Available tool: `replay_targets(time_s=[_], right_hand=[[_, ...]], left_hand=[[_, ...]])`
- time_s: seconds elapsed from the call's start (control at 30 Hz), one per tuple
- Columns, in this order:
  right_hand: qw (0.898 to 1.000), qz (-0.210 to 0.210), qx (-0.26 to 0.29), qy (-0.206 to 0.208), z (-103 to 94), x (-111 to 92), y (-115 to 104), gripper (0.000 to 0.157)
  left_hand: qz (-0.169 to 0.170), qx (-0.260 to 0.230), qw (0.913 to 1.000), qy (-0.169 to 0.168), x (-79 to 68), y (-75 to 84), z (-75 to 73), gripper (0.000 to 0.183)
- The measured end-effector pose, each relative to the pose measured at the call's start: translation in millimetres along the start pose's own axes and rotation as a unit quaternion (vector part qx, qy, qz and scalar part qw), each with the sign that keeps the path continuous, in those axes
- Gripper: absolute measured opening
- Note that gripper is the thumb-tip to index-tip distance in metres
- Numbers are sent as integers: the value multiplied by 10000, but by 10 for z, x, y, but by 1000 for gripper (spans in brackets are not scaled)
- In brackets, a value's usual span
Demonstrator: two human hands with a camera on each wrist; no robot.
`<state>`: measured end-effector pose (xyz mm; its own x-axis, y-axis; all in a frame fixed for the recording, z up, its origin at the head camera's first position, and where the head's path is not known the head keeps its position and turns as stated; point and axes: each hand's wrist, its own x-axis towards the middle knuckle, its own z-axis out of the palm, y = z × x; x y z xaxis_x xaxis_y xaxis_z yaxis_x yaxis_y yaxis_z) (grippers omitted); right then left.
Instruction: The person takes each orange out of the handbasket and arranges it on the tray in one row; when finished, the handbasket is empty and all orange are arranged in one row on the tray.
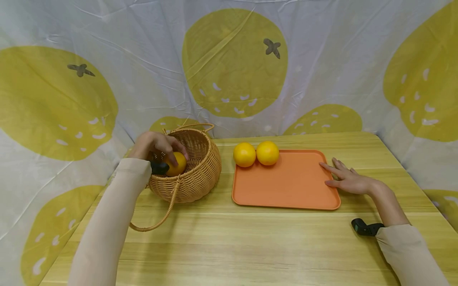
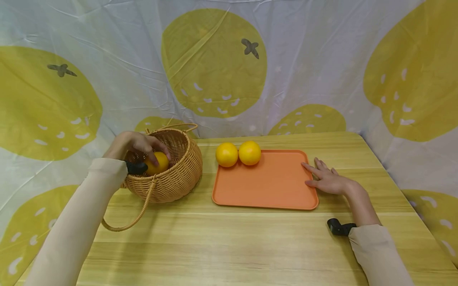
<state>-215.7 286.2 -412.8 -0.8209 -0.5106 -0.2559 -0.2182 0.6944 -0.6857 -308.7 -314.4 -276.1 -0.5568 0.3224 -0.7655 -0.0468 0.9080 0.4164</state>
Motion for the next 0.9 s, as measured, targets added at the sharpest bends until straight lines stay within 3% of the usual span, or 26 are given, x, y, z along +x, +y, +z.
replay_targets(time_s=[0.2, 0.5, 0.67, 0.8, 0.9], right_hand=[[10000, 22, -20, -14, 1, -2, -11, 80], [10000, -4, -50, 14, -5, -10, 1, 79], [10000, 9, -64, 22, 1, -12, 0, 79], [10000, 1, -33, 19, 7, -10, -9, 78], [10000, 0, -8, 26, 9, -6, -16, 79]], left_hand=[[279, 358, 9990, 40, 29, 0, -12, 49], [742, 383, 9960, 320, -113, 109, -63, 58], [875, -179, 9953, 386, -237, 142, -94, 56], [1221, -776, 9885, 433, -341, 131, -101, 53], [1555, -915, 9822, 523, -416, 121, -104, 50]])
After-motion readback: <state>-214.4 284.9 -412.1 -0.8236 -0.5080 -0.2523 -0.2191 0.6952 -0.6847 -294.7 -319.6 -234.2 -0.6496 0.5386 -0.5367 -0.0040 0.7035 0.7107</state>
